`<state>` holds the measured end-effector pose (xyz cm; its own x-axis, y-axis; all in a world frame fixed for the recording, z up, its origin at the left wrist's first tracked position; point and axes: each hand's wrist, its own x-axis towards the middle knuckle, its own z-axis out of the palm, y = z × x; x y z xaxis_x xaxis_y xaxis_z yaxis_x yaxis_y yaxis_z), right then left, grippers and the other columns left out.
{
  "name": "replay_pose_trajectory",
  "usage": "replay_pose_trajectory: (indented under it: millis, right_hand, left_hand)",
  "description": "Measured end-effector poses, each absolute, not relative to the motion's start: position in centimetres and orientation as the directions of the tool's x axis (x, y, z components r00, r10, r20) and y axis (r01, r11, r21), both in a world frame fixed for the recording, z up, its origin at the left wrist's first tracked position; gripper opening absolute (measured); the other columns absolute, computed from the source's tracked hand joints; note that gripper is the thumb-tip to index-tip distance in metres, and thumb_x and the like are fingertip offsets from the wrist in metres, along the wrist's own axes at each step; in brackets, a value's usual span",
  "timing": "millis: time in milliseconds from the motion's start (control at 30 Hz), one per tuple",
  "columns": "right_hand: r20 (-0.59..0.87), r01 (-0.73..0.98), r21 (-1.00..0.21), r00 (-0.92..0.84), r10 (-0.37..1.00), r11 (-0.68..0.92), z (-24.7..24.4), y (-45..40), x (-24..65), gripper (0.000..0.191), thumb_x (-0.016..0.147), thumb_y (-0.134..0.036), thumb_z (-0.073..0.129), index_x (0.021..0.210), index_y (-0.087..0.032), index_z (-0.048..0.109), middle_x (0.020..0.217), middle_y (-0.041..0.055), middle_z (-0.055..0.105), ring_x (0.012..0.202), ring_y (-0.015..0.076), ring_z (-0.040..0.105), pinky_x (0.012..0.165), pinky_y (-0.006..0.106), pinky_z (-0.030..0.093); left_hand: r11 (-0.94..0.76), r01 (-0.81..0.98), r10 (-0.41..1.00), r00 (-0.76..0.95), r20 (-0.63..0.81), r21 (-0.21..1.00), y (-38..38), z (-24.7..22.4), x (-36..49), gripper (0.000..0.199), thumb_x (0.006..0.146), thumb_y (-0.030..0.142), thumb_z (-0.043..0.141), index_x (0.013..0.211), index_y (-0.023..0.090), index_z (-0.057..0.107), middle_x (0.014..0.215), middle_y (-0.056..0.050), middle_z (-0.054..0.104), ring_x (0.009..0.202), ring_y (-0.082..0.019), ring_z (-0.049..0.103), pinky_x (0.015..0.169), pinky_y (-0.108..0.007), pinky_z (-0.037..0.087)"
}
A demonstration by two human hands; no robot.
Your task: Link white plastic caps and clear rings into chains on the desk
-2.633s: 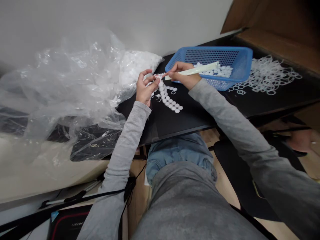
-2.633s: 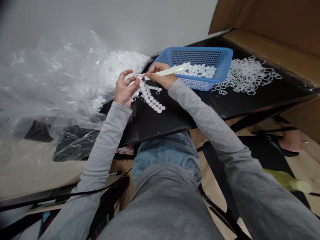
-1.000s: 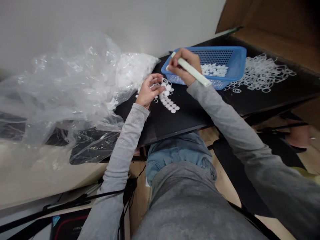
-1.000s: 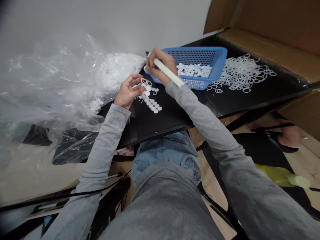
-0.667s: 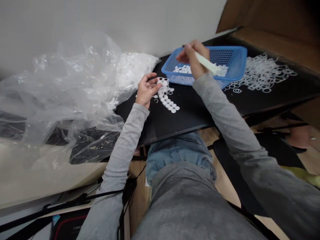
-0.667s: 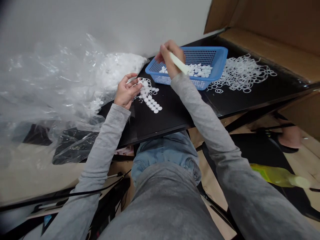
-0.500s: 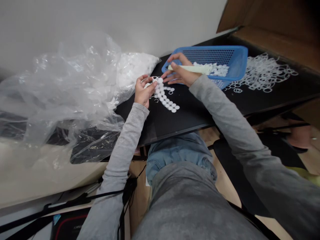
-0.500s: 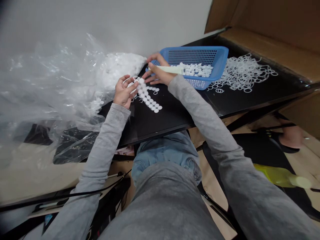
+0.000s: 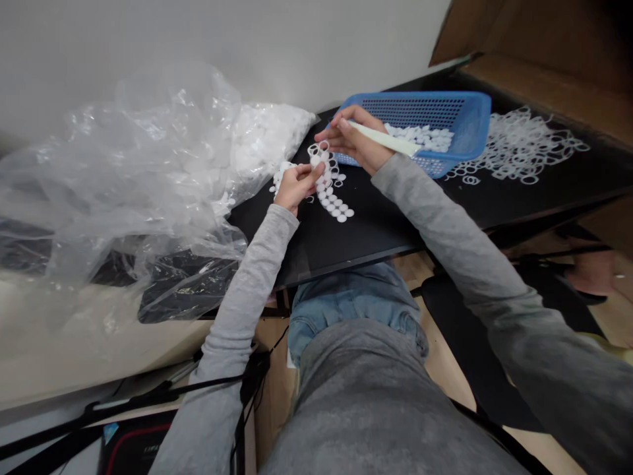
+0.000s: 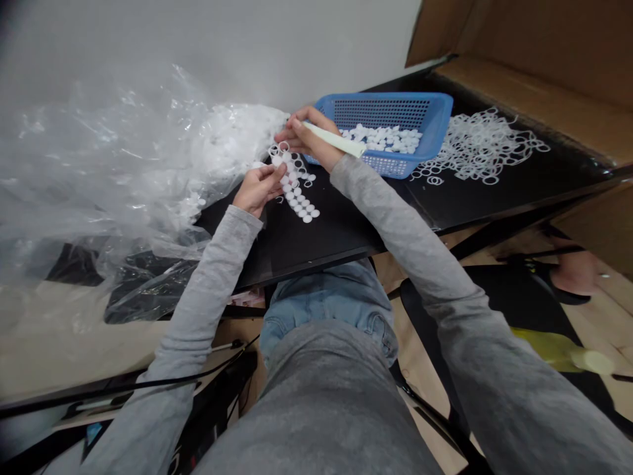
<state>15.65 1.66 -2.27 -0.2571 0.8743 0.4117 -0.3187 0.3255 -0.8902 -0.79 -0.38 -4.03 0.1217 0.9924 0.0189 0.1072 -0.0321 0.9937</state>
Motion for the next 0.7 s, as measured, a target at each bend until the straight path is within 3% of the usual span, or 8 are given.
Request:
replay_pose_trajectory:
  millis: [133,267,367,433,533,700]
  right_hand:
    - [0.441,-0.212,-0.894,-0.265,0.857,0.394,-2.6,1.7,15.6,0.017,0.095,-0.039,0.055,0.093,-0.022,0.052,0.089,-0.0009,0.074,0.078,0.0110,0.070,0.075,0.024,0.050]
    - [0.385,-0.169,-0.916,-0.115,0.915,0.364,-2.1,2.1,15.7,0.009,0.102,-0.027,0.041,0.111,-0.027,0.042,0.076,-0.0061,0.072,0.058,0.0089,0.063,0.057,0.022,0.041]
    - [0.255,-0.219,-0.943,0.002,0.967,0.249,-1.3,1.9,15.9,0.014,0.101,-0.014,0.038,0.092,-0.024,0.041,0.062,-0.0072,0.069,0.047,0.0077,0.056,0.050,0.020,0.036]
    - [0.223,-0.229,-0.951,-0.043,0.974,0.208,-0.9,1.4,15.9,0.021,0.097,-0.007,0.044,0.080,-0.020,0.046,0.060,-0.0038,0.069,0.048,0.0062,0.057,0.050,0.019,0.037]
    - [0.186,-0.220,-0.964,-0.149,0.971,0.151,-0.6,0.6,15.8,0.020,0.089,0.000,0.056,0.075,-0.014,0.060,0.063,-0.0005,0.070,0.055,0.0051,0.060,0.055,0.016,0.044]
    - [0.156,-0.186,-0.974,-0.125,0.980,0.131,-1.5,1.1,16.1,0.019,0.078,0.002,0.067,0.068,-0.013,0.065,0.062,-0.0012,0.066,0.059,0.0058,0.060,0.060,0.016,0.050]
  left_hand:
    - [-0.160,0.117,0.979,0.143,0.143,0.980,-0.6,-3.9,-0.6,0.029,0.081,0.039,0.070,0.096,0.014,0.068,0.097,-0.008,0.073,0.101,-0.019,0.067,0.089,-0.031,0.053]
    - [-0.187,0.107,0.980,0.093,0.178,0.976,-0.5,-3.9,-0.9,0.032,0.079,0.043,0.072,0.094,0.015,0.069,0.096,-0.008,0.074,0.100,-0.021,0.068,0.084,-0.030,0.054]
    - [-0.168,0.095,0.985,0.051,0.163,0.981,-0.5,-3.9,-1.1,0.034,0.078,0.043,0.072,0.099,0.016,0.069,0.097,-0.008,0.074,0.099,-0.021,0.068,0.083,-0.030,0.055]
    - [-0.161,0.085,0.987,0.028,0.159,0.983,-0.5,-3.8,-1.2,0.037,0.077,0.041,0.073,0.102,0.015,0.067,0.099,-0.009,0.074,0.100,-0.021,0.069,0.085,-0.031,0.055]
    - [-0.151,0.076,0.988,-0.003,0.152,0.986,-0.5,-3.7,-1.3,0.039,0.076,0.039,0.075,0.104,0.014,0.066,0.101,-0.010,0.074,0.101,-0.021,0.069,0.087,-0.031,0.055]
    - [-0.132,0.089,0.990,-0.028,0.135,0.987,-0.5,-3.7,-1.3,0.035,0.074,0.037,0.076,0.100,0.015,0.066,0.098,-0.009,0.074,0.100,-0.020,0.069,0.086,-0.029,0.055]
